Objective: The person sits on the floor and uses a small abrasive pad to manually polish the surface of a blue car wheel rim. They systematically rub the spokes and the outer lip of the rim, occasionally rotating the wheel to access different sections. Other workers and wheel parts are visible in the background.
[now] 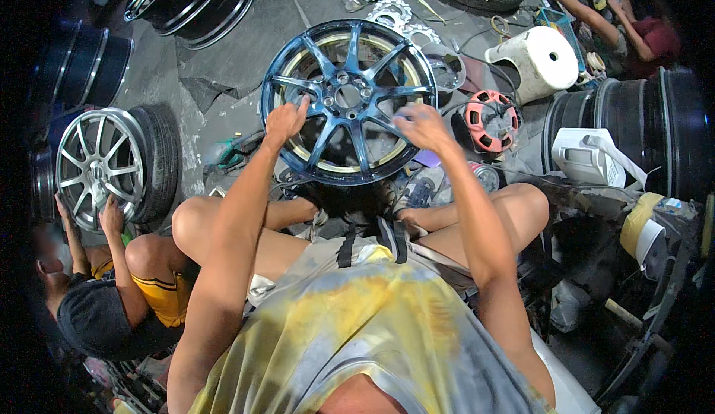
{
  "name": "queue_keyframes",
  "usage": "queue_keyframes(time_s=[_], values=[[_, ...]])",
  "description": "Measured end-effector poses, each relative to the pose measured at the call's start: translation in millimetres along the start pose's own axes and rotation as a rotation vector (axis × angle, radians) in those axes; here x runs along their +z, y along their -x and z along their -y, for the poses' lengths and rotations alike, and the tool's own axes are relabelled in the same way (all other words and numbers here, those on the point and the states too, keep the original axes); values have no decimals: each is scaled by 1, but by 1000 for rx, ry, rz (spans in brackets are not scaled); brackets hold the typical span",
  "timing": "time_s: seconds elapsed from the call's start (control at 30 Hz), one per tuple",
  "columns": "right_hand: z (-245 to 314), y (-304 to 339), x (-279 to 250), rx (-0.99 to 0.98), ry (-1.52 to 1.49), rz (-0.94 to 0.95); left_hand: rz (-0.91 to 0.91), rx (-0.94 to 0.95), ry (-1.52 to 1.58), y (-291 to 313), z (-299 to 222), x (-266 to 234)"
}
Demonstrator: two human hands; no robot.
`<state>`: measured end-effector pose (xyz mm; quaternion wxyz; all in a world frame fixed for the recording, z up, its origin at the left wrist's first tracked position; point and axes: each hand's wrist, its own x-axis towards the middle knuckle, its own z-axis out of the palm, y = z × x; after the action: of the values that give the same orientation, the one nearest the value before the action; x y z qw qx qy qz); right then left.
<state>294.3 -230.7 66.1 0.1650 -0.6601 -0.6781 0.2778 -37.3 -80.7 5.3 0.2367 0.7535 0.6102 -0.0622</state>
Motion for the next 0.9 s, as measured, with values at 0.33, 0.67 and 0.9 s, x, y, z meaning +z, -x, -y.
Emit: queue_keyframes(time_s=[0.33,0.67,0.9], values=[[12,85,49,679,-968,-153,67,-60,48,-13,4,3],[-72,-26,11,522,-477,-512,117,-524,957,41,-29,143],[0,-127,2,-63,-23,-582,519,-128,556,88,-126,80]])
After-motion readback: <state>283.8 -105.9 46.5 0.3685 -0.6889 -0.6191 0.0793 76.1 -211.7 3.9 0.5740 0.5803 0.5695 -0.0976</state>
